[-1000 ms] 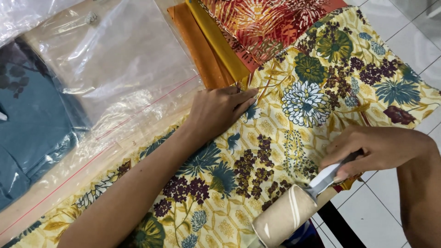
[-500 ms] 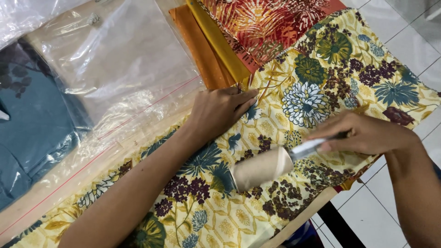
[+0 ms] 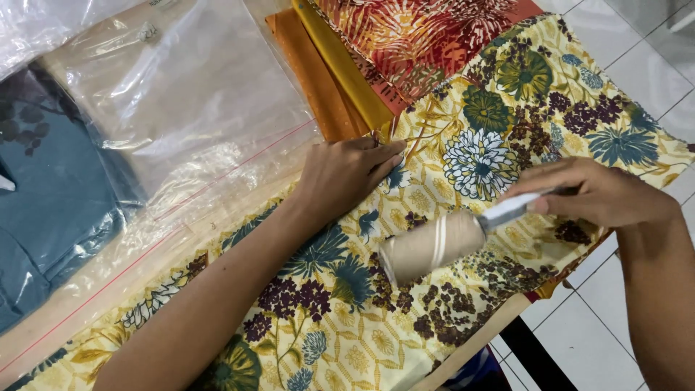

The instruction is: Using a lint roller to remove lint and dust from a patterned fabric scarf.

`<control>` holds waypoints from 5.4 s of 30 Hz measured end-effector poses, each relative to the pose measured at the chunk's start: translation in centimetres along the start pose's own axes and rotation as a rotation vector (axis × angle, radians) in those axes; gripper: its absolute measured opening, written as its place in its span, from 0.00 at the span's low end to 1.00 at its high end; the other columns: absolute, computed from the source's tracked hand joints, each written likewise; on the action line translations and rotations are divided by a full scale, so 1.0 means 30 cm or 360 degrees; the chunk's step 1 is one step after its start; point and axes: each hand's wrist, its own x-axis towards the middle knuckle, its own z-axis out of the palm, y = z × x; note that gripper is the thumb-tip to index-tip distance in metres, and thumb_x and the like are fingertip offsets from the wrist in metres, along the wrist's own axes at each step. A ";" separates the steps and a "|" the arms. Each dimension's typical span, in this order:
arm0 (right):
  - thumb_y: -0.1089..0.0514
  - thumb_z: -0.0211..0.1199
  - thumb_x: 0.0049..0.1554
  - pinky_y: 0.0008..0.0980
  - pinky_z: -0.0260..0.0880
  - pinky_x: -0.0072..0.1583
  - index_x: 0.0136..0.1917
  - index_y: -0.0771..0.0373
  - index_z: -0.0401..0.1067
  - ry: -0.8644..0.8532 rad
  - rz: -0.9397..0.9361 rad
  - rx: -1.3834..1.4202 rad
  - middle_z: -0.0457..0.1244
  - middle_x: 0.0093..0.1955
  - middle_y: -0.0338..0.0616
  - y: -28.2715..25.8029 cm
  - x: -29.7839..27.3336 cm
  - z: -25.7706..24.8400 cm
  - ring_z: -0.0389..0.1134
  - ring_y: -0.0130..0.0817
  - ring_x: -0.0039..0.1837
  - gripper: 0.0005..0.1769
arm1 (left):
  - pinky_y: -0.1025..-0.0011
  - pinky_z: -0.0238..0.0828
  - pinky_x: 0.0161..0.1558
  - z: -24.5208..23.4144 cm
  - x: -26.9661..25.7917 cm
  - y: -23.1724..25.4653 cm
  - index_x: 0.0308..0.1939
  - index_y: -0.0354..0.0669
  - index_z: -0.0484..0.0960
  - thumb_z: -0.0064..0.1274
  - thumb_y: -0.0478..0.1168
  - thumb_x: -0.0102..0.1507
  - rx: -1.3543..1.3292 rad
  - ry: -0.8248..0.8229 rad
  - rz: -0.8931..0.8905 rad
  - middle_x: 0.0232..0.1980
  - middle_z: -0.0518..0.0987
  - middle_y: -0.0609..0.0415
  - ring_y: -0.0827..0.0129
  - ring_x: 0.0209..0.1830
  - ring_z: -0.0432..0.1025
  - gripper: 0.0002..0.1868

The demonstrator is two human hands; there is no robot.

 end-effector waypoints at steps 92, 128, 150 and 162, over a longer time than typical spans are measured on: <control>0.49 0.59 0.66 0.30 0.50 0.23 0.42 0.63 0.81 0.0513 0.0455 -0.0223 0.58 0.22 0.43 -0.197 0.506 0.065 0.54 0.32 0.22 0.19 | 0.42 0.28 0.78 0.039 -0.444 0.427 0.82 0.59 0.38 0.36 0.67 0.74 0.0632 -0.0875 0.0936 0.85 0.40 0.65 0.59 0.85 0.32 0.41; 0.56 0.72 0.48 0.21 0.76 0.39 0.57 0.48 0.78 -0.0215 -0.0131 -0.0460 0.69 0.54 0.31 -0.183 0.482 0.031 0.72 0.24 0.49 0.21 | 0.42 0.29 0.78 -0.007 -0.409 0.425 0.83 0.62 0.40 0.34 0.69 0.73 0.0542 -0.0992 0.0970 0.85 0.34 0.65 0.63 0.86 0.33 0.40; 0.46 0.67 0.52 0.28 0.68 0.41 0.59 0.47 0.74 0.0012 0.0111 -0.0712 0.69 0.52 0.31 -0.222 0.481 0.086 0.67 0.28 0.38 0.22 | 0.46 0.30 0.78 0.007 -0.430 0.433 0.82 0.61 0.38 0.33 0.65 0.73 0.0666 -0.0892 0.0929 0.85 0.37 0.68 0.63 0.85 0.32 0.39; 0.60 0.69 0.50 0.22 0.67 0.34 0.59 0.57 0.76 -0.0068 -0.0281 -0.0211 0.71 0.46 0.36 -0.166 0.482 0.040 0.69 0.25 0.36 0.22 | 0.41 0.28 0.78 0.002 -0.422 0.424 0.81 0.66 0.47 0.37 0.68 0.71 0.0580 -0.0814 0.0932 0.85 0.43 0.70 0.67 0.86 0.42 0.38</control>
